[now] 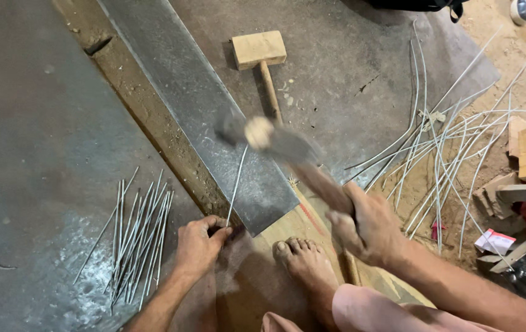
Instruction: The person sits at a low metal work plate and straightens short pieces of wire, holding each wire against the plate with one hand and hammering it flat with a hammer in the other hand, then sets the straightened wire on a growing pile and picks up the next bent wire to repeat the process.
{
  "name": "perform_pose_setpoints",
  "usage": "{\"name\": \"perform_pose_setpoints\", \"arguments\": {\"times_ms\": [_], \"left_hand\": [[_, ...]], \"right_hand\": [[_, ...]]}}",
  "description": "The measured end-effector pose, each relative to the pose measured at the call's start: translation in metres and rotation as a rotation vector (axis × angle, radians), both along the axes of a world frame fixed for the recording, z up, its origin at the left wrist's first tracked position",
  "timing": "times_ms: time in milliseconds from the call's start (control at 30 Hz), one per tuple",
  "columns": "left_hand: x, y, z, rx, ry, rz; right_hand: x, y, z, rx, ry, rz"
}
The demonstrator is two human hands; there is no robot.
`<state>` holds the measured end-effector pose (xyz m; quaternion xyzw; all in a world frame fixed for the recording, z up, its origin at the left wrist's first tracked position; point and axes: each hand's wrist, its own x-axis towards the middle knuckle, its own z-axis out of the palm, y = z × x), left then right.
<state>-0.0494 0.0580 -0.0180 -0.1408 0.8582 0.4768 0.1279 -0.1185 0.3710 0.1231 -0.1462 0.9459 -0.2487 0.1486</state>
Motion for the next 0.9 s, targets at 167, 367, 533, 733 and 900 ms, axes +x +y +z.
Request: {"name": "perform_pose_setpoints", "arguments": {"times_ms": [167,367,533,733,900], "left_hand": [[-0.003,0.000,-0.004,0.026,0.074,-0.012],[0.004,0.004,-0.007,-0.119,0.104,-0.040],[0.014,-0.003,-0.002,-0.075,0.150,-0.016],[0.014,0.003,0.007,-0.025,0.023,-0.022],[0.011,0.006,0.015,-0.064,-0.133,-0.016]], "right_hand": [[-0.002,-0.012,-0.020,0.389,-0.307,0.025],[-0.009,-0.014,-0.016,0.217,-0.229,-0.085],[-0.019,-0.003,-0.006,0.070,-0.011,-0.032],[-0.013,0.003,-0.015,-0.011,0.109,-0.036],[-0.039,-0.013,-0.014,0.258,-0.097,0.015]]}}
